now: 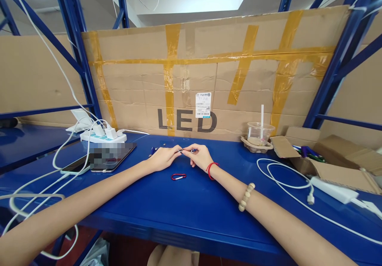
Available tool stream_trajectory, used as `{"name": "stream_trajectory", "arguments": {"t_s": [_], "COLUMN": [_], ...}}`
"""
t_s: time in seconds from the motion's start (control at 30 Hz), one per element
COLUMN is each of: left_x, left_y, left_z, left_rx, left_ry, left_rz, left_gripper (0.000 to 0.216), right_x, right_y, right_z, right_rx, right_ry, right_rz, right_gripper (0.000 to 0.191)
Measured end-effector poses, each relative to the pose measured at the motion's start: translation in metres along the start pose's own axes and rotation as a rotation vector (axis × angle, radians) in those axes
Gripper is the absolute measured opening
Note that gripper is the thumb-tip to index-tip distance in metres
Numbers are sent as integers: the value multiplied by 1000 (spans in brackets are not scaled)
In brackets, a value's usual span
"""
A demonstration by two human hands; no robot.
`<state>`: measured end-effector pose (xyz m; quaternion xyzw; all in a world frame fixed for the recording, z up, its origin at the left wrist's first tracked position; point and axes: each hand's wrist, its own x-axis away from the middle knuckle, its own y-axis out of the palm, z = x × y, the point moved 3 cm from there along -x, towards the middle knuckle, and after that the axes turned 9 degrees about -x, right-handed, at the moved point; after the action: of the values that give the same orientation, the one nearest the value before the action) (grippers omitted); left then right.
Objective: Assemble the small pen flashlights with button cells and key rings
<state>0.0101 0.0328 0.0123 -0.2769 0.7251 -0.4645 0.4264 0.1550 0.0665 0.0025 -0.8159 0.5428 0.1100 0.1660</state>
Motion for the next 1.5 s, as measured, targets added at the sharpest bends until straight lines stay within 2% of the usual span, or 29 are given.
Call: {"name": "stream_trajectory", "arguments": {"t_s": [0.17, 0.37, 0.57, 0.8, 1.1, 1.5], "left_x": [0, -1, -3, -5, -5, -5], "left_y": [-3, -5, -3, -1, 3, 5], "left_z": [0, 0, 0, 1, 1, 1], "left_rx": [-4, 39, -21, -114, -11, -23], "left_ry": [-19, -56, -24, -13, 64, 95], "left_rz": [46, 43, 36, -13, -14, -24], "left_gripper": [26, 27, 27, 28, 26, 30], "right_x": [0, -3, -2, -2, -3, -4], "right_y": [0, -2, -4, -8, -9, -10], "right_z": [-2, 1, 2, 5, 4, 9], "right_rx": [-23, -25, -7, 43, 65, 78], "right_ry": [5, -19, -56, -6, 5, 19], "right_rz": [4, 22, 10, 9, -11, -38], "right_gripper": [39, 40, 38, 38, 36, 35]}}
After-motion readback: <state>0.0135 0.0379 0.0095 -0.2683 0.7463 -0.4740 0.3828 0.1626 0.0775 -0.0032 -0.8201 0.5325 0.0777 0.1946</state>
